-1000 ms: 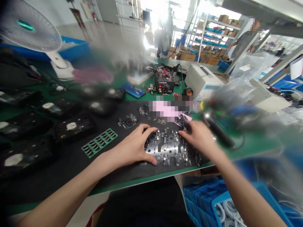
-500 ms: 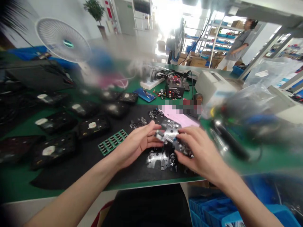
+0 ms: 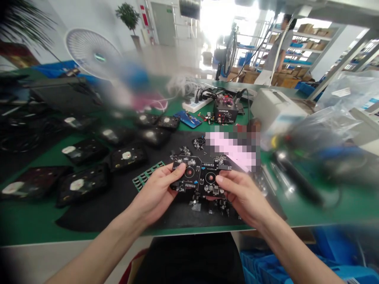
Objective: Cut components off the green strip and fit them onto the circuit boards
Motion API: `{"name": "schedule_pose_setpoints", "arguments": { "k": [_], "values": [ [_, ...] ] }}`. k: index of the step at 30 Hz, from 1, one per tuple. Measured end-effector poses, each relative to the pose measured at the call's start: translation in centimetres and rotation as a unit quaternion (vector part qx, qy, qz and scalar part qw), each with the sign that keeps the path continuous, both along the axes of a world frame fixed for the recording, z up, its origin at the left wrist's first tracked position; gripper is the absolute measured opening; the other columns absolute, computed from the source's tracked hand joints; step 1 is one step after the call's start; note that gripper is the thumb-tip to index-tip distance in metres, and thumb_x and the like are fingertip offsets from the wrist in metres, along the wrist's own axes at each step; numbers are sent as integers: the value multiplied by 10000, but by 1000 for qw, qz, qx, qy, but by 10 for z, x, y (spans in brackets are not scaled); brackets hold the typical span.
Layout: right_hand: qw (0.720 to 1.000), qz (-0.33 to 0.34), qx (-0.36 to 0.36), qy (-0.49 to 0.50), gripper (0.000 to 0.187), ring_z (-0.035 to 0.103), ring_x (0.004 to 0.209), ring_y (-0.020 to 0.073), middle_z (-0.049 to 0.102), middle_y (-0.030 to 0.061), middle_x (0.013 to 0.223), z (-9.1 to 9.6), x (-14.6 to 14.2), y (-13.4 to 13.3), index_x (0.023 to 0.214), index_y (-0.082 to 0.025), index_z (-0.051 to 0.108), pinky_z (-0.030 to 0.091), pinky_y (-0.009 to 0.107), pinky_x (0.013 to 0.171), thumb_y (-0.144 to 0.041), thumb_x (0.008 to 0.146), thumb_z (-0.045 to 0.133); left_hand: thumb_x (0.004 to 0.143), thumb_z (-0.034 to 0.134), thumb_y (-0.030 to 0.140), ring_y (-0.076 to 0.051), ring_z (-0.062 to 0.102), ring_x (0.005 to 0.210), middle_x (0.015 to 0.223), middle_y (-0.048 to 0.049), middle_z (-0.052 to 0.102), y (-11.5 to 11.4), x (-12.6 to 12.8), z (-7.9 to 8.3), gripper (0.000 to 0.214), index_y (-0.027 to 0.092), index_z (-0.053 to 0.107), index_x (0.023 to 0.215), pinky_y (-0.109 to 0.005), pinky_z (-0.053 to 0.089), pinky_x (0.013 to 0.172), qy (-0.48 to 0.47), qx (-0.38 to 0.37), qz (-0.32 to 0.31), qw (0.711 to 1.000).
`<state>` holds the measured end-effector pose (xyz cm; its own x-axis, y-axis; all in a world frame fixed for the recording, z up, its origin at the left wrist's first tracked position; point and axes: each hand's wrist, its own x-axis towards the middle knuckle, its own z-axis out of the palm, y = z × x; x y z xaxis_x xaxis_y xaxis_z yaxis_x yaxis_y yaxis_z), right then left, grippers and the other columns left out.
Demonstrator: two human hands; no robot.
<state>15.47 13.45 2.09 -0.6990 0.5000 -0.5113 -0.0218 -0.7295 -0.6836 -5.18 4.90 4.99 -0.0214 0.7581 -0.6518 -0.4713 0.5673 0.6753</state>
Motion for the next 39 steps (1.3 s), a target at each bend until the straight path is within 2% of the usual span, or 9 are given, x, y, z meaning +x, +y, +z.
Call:
{"name": "schedule_pose_setpoints", "arguments": {
  "k": [4,7,12,15,19,23,28,34,39],
  "values": [
    [1000,20,-2,-5,368,660,802,123,650,73,1004,-6,-11,8,1053,-104,686,631,305,706,-420,884,770,869,540,672,-8,578,1071,1370,-150,433,2,-5,-3,787,122,451,1425,-65,509,865,-15,-4,-21,1000],
    [994,-25,79,-73,426,663,883,136,645,79,1127,-21,-19,44,1080,-107,682,650,322,752,-436,841,805,864,502,730,6,588,1097,1350,-102,466,6,-21,-15,790,123,478,1369,-31,512,903,154,32,6,987],
    [948,-19,222,-227,307,654,1038,132,638,111,1253,-50,-45,130,1173,-74,689,627,298,879,-275,940,694,879,461,728,80,584,1004,1226,0,546,15,-56,-40,704,199,507,1341,56,444,826,471,22,-52,880],
    [903,65,284,-314,286,650,877,104,681,106,1071,-64,-57,163,1134,-65,721,592,273,813,-286,958,676,892,493,640,103,561,983,1242,27,539,21,-65,-47,617,245,498,1365,66,390,804,516,12,-81,852],
    [795,121,407,-434,399,622,860,151,661,106,931,-77,-56,180,1060,-60,729,547,392,905,-437,933,701,905,486,586,80,527,935,1263,17,523,26,-69,-54,597,294,473,1426,-22,401,841,565,0,-151,811],
    [686,112,534,-481,550,578,1156,298,622,173,1222,-71,-30,167,1347,-81,605,430,553,1060,-466,956,642,916,488,519,-58,455,1230,1422,-39,397,26,-72,-58,616,279,486,1483,-301,395,1194,624,20,-192,757],
    [669,246,587,-384,691,589,1188,206,598,20,1343,-45,32,112,1355,-251,619,501,405,1039,-760,888,600,980,354,560,-159,244,1434,1520,-46,270,16,-56,-48,640,250,471,1527,-426,285,1274,707,64,-239,663],
    [627,329,624,-330,981,421,1375,247,459,58,1492,-44,72,61,1458,-191,527,403,465,1180,-863,756,662,907,331,783,-202,77,1546,1583,-27,142,7,-7,-43,873,260,374,1604,-443,142,1377,630,138,-368,670],
    [628,314,632,-326,742,431,1329,203,487,45,1423,-51,70,57,1347,-217,558,424,411,1144,-771,859,637,855,457,774,-237,22,1564,1604,-17,25,6,11,-51,938,293,296,1645,-469,95,1386,600,120,-402,682]
  ]
}}
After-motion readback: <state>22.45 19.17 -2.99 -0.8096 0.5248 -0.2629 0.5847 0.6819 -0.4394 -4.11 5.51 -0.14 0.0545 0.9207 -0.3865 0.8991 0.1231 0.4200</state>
